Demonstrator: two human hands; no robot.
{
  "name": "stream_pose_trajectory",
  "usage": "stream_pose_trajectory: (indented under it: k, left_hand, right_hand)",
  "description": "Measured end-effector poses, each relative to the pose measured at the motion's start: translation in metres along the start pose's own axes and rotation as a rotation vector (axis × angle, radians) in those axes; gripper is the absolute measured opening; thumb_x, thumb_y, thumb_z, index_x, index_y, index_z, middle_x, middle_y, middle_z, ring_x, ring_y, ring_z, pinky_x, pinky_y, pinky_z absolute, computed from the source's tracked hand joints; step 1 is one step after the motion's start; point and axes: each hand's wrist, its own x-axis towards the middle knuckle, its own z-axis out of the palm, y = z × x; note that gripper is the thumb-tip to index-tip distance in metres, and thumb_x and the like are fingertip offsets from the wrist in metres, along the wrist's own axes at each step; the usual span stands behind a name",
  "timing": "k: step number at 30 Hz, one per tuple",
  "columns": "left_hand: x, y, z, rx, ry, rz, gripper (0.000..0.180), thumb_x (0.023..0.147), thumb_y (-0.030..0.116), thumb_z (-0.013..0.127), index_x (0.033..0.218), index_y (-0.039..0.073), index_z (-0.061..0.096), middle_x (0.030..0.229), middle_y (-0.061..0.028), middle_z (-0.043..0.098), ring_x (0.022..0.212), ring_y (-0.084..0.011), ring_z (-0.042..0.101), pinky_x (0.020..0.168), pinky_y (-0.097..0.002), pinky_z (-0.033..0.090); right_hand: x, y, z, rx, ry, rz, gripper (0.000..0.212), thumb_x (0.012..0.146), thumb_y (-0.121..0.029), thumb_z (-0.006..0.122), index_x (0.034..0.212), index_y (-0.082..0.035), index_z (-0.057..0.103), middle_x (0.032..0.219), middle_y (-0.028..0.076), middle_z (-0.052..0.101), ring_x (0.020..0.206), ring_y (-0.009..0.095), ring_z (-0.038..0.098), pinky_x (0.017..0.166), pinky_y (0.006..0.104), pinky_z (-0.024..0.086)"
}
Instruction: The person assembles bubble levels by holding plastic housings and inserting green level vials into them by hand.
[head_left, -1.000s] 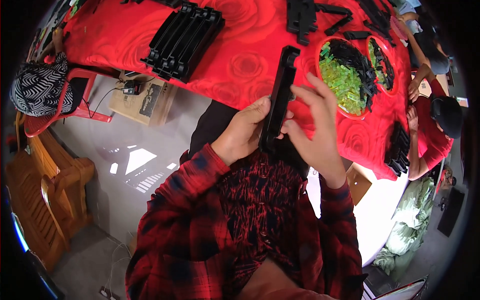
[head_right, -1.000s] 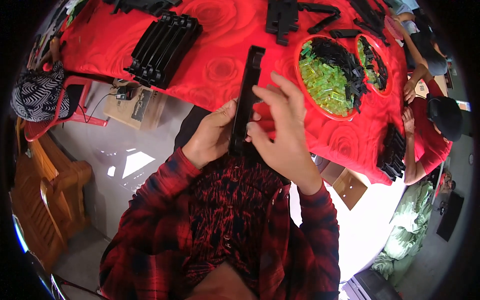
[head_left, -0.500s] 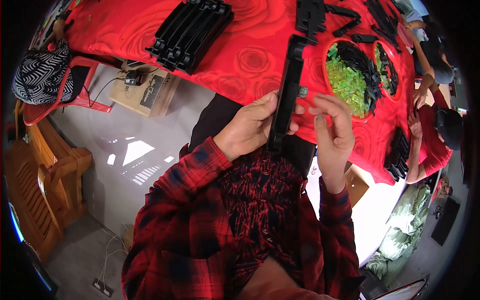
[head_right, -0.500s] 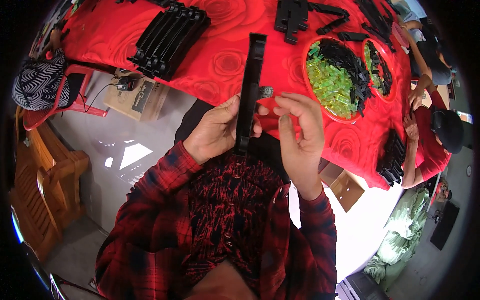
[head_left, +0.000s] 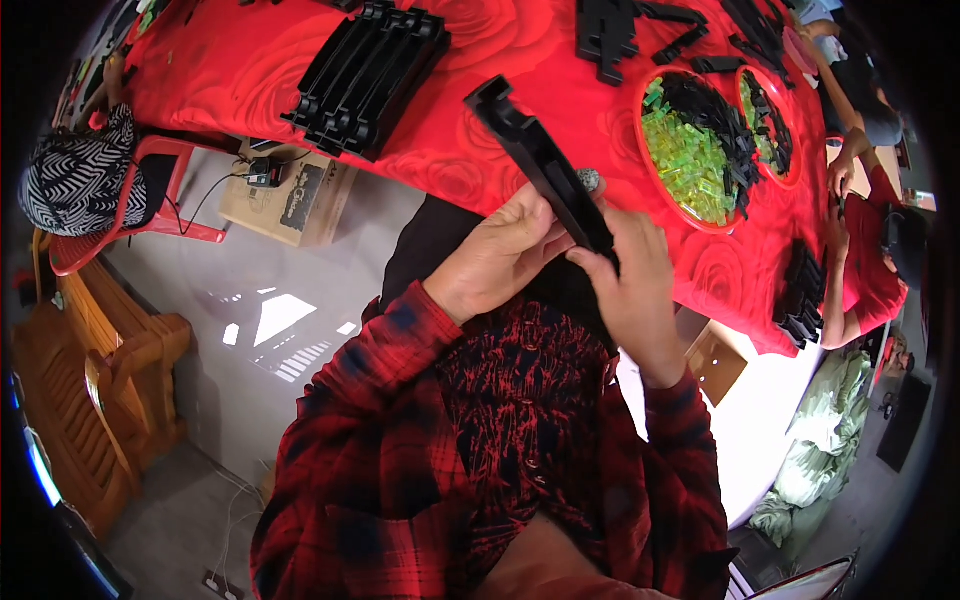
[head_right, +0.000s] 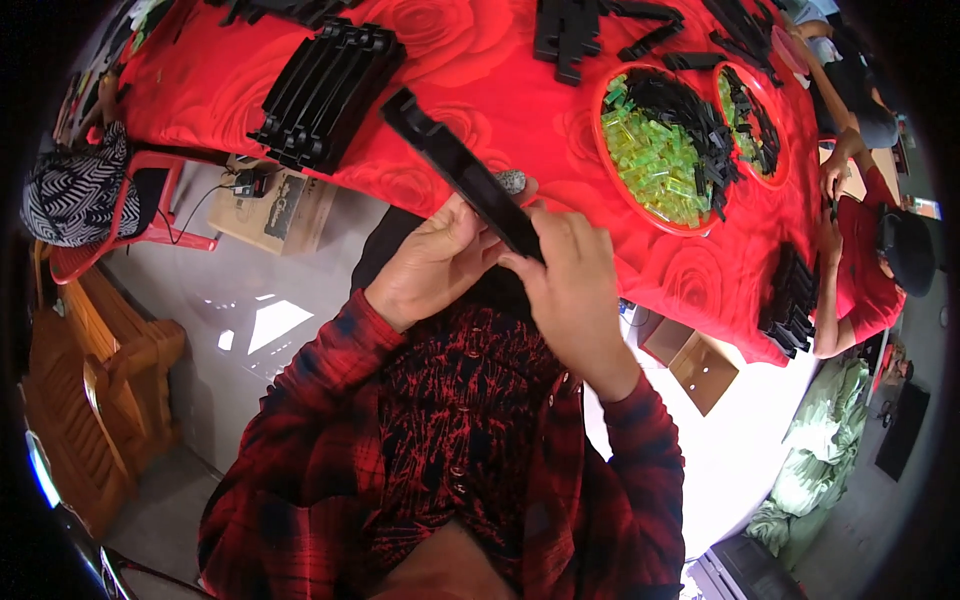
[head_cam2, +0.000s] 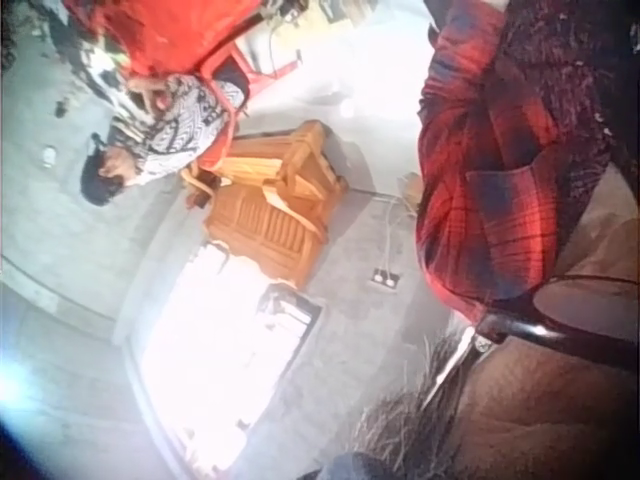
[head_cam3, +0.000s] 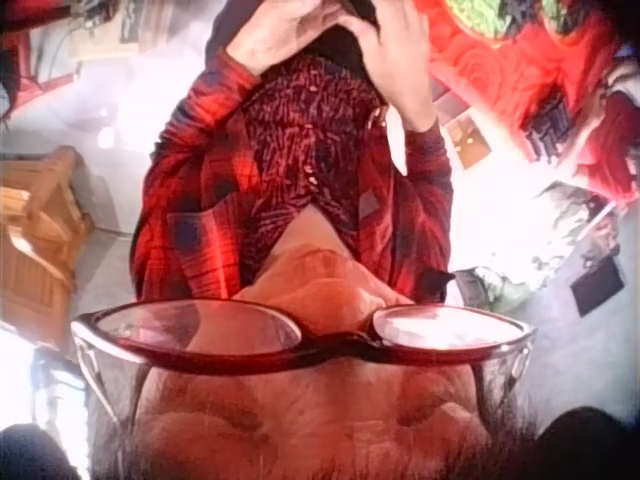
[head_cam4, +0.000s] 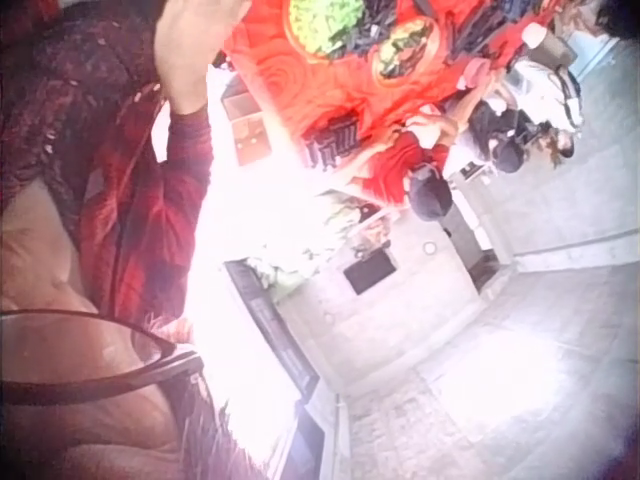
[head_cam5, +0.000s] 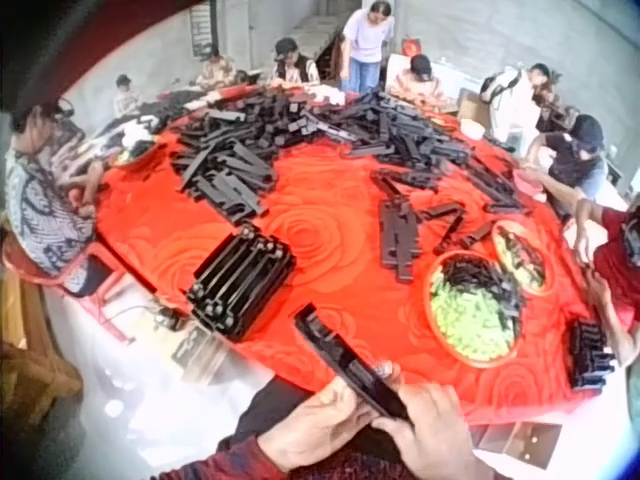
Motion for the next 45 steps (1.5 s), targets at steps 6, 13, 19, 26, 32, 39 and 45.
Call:
stream_pose_trajectory:
  k: [6,13,19,26,32,39,45]
  left_hand:
    - [-0.008,0.037,0.001,0.200,0.002,-0.301,0.065,0.103,0.034,0.054,0.151,-0.005,0.035,0.145,-0.0223,0.051,0.126,-0.0309,0.058,0.104,-0.0450,0.049]
    - [-0.016,0.037,0.002,0.430,-0.221,-0.650,0.082,0.099,0.063,0.046,0.146,-0.004,0.039,0.130,-0.0232,0.061,0.097,-0.0270,0.070,0.071,-0.0314,0.058]
    - [-0.014,0.011,-0.004,0.242,-0.198,-0.441,0.067,0.103,0.057,0.045,0.143,0.004,0.044,0.108,-0.0098,0.066,0.075,-0.0125,0.062,0.061,-0.0228,0.048]
    - [-0.015,0.000,-0.004,0.087,-0.155,-0.372,0.062,0.106,0.050,0.040,0.150,0.006,0.038,0.114,-0.0135,0.065,0.080,-0.0150,0.060,0.064,-0.0255,0.046]
    - [-0.016,-0.005,-0.005,0.009,-0.149,-0.355,0.061,0.108,0.048,0.036,0.153,0.007,0.035,0.115,-0.0140,0.065,0.080,-0.0158,0.060,0.066,-0.0267,0.048]
    - [-0.014,-0.009,-0.005,-0.009,-0.066,-0.339,0.064,0.107,0.051,0.038,0.153,0.007,0.035,0.113,-0.0114,0.064,0.079,-0.0146,0.059,0.065,-0.0251,0.048]
    - [-0.012,-0.006,0.014,0.298,0.123,-0.217,0.052,0.106,0.047,0.044,0.134,0.003,0.048,0.102,-0.0078,0.061,0.073,-0.0136,0.056,0.065,-0.0268,0.046]
  right_hand:
    - [0.023,0.019,-0.067,-0.067,-0.224,-0.229,0.036,0.075,-0.008,0.077,0.110,-0.008,0.067,0.099,0.005,0.062,0.095,0.027,0.056,0.091,0.0393,0.038]
    - [0.036,0.018,-0.076,-0.138,-0.447,-0.397,0.033,0.073,-0.007,0.075,0.105,-0.011,0.069,0.097,0.002,0.061,0.096,0.025,0.055,0.096,0.0412,0.035]
    - [0.040,0.004,-0.068,-0.224,-0.223,-0.309,0.058,0.074,-0.008,0.077,0.130,-0.010,0.060,0.128,0.009,0.056,0.119,0.029,0.051,0.108,0.0452,0.030]
    - [0.033,0.002,-0.060,-0.150,-0.078,-0.233,0.071,0.076,-0.010,0.079,0.142,-0.011,0.053,0.147,0.012,0.046,0.128,0.034,0.044,0.109,0.0466,0.030]
    - [0.027,0.005,-0.054,-0.112,-0.026,-0.249,0.055,0.077,-0.002,0.074,0.130,-0.010,0.062,0.142,0.012,0.051,0.124,0.034,0.047,0.105,0.0448,0.033]
    - [0.013,0.001,-0.040,-0.048,0.091,-0.305,0.038,0.078,0.003,0.071,0.115,-0.006,0.067,0.140,0.016,0.052,0.123,0.034,0.050,0.102,0.0409,0.034]
    - [0.005,0.001,-0.004,0.308,0.295,0.035,0.046,0.094,0.001,0.061,0.138,0.002,0.049,0.141,0.020,0.047,0.130,0.031,0.050,0.106,0.0403,0.043]
